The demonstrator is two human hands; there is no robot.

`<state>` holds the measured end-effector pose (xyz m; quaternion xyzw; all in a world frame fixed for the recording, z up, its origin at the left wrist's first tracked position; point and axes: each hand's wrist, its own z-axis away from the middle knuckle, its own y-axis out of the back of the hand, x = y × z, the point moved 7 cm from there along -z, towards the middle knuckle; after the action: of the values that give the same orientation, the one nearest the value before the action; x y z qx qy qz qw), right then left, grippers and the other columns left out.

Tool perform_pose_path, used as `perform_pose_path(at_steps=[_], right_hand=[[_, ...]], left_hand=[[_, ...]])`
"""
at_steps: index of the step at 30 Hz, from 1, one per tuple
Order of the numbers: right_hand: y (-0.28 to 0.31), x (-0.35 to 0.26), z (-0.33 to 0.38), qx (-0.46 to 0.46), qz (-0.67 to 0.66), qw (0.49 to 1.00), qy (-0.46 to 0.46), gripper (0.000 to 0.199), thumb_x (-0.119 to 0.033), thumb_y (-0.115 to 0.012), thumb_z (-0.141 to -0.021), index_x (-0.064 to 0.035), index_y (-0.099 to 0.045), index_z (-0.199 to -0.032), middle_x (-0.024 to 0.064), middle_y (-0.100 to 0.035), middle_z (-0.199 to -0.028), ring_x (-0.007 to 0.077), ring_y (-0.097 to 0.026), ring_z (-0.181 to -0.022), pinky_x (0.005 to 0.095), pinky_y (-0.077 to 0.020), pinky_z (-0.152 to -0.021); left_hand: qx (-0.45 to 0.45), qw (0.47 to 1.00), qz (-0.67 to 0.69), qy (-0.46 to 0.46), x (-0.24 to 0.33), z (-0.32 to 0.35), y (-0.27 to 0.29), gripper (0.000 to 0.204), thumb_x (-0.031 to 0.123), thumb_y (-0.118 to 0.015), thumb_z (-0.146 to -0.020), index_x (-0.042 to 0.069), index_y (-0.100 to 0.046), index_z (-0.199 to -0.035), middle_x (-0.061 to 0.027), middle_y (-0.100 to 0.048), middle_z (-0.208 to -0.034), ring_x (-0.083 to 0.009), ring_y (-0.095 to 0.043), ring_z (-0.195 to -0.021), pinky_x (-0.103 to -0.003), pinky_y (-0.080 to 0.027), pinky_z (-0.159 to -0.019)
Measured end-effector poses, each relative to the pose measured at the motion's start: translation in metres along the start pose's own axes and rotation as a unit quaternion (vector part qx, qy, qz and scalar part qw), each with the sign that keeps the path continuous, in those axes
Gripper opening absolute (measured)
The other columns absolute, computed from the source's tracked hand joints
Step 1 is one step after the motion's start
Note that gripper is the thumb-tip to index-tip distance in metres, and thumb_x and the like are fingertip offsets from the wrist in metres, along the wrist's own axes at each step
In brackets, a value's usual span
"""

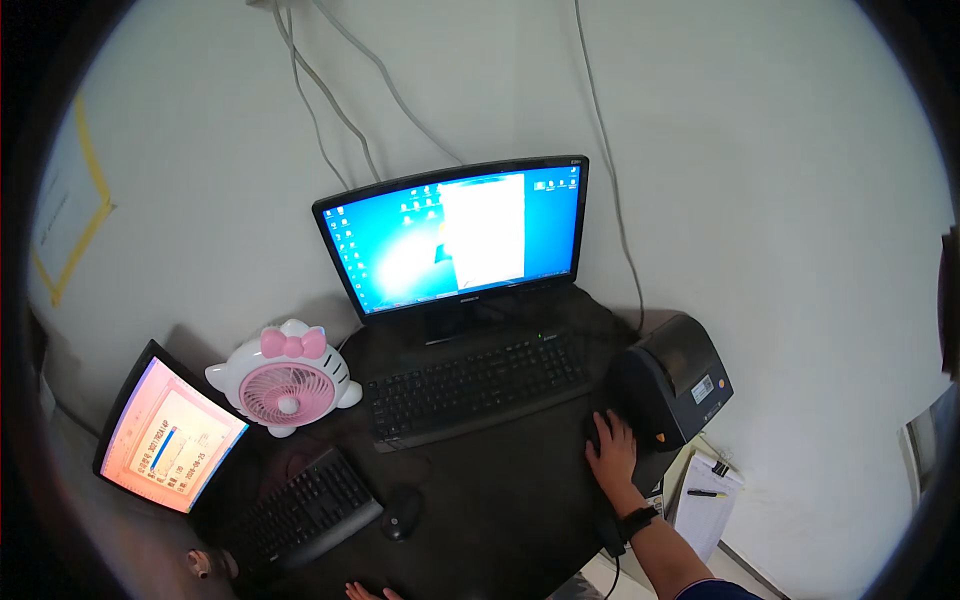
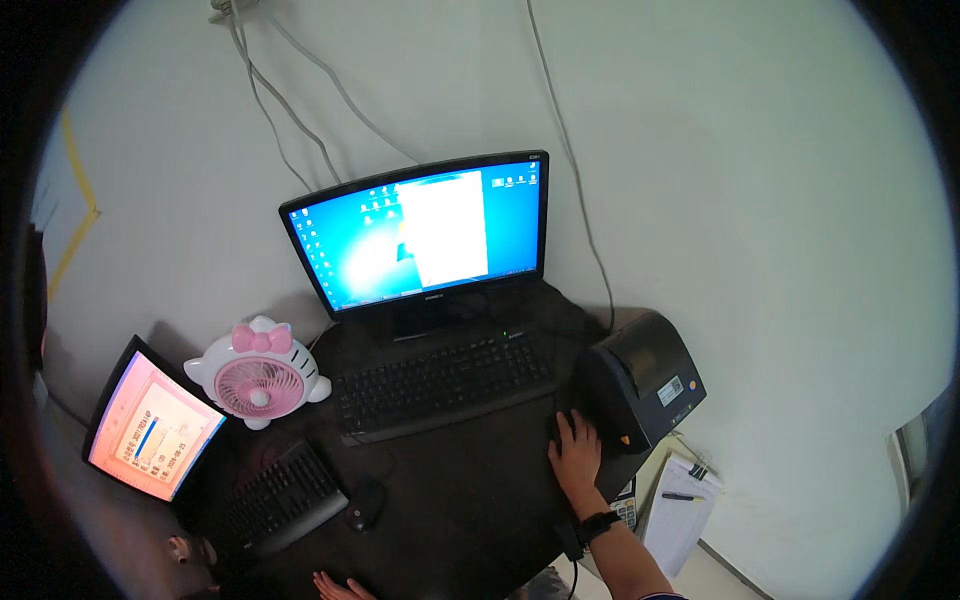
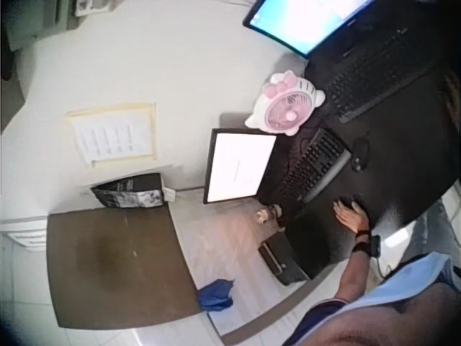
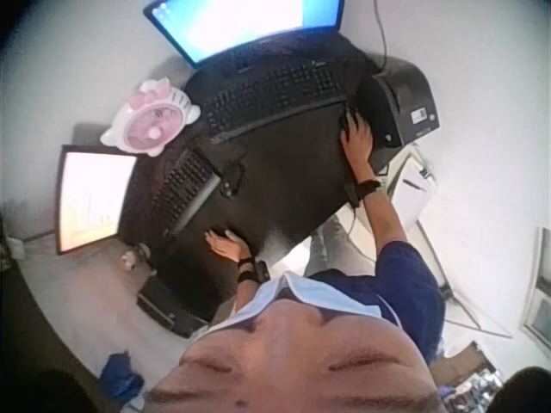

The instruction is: The recorder reviews a production document, walks to a computer workstation, and enters data using a mouse and keyboard while interacting with a colleague.

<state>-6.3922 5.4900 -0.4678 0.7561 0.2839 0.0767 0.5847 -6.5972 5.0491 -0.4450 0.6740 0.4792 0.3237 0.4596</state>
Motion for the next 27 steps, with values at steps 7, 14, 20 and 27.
perform_pose_path(at_steps=[7,14,20,27], right_hand=[[0.001,-0.002,0.014,0.025,-0.089,0.995,0.033,0.06,-0.021,-0.067,-0.076,-0.0153,-0.046,-0.132,0.0101,-0.043,-0.135,0.0349,-0.045,-0.115,0.0486,-0.0389,-0.094],[0.002,0.001,0.016,0.032,-0.091,0.995,0.016,0.058,-0.021,-0.067,-0.076,-0.0143,-0.047,-0.131,0.0109,-0.042,-0.134,0.0349,-0.044,-0.116,0.0493,-0.0347,-0.098],[0.0,0.007,0.014,0.053,-0.128,0.99,0.023,0.058,-0.016,-0.066,-0.08,-0.0121,-0.043,-0.133,0.0143,-0.04,-0.135,0.037,-0.04,-0.12,0.0496,-0.0338,-0.101],[-0.003,0.006,0.013,0.028,-0.163,0.986,0.019,0.057,-0.018,-0.067,-0.081,-0.0117,-0.043,-0.133,0.0148,-0.038,-0.137,0.0381,-0.038,-0.124,0.0492,-0.0333,-0.104]], left_hand=[[0.02,1.0,0.009,-0.006,0.004,0.001,0.004,0.046,0.027,-0.049,-0.095,-0.006,-0.046,-0.128,-0.021,-0.048,-0.131,-0.036,-0.046,-0.122,-0.044,-0.036,-0.102],[0.014,1.0,-0.004,-0.008,0.001,0.005,-0.004,0.046,0.028,-0.049,-0.096,-0.006,-0.046,-0.127,-0.0206,-0.048,-0.131,-0.0359,-0.046,-0.123,-0.044,-0.036,-0.102],[0.01,1.0,0.005,0.001,0.003,0.004,-0.006,0.046,0.028,-0.048,-0.096,-0.006,-0.045,-0.128,-0.0191,-0.047,-0.134,-0.0345,-0.043,-0.126,-0.044,-0.035,-0.103],[-0.01,1.0,-0.018,0.004,-0.002,0.009,-0.015,0.048,0.029,-0.046,-0.097,-0.005,-0.043,-0.131,-0.0186,-0.046,-0.135,-0.0339,-0.042,-0.127,-0.044,-0.032,-0.105]])
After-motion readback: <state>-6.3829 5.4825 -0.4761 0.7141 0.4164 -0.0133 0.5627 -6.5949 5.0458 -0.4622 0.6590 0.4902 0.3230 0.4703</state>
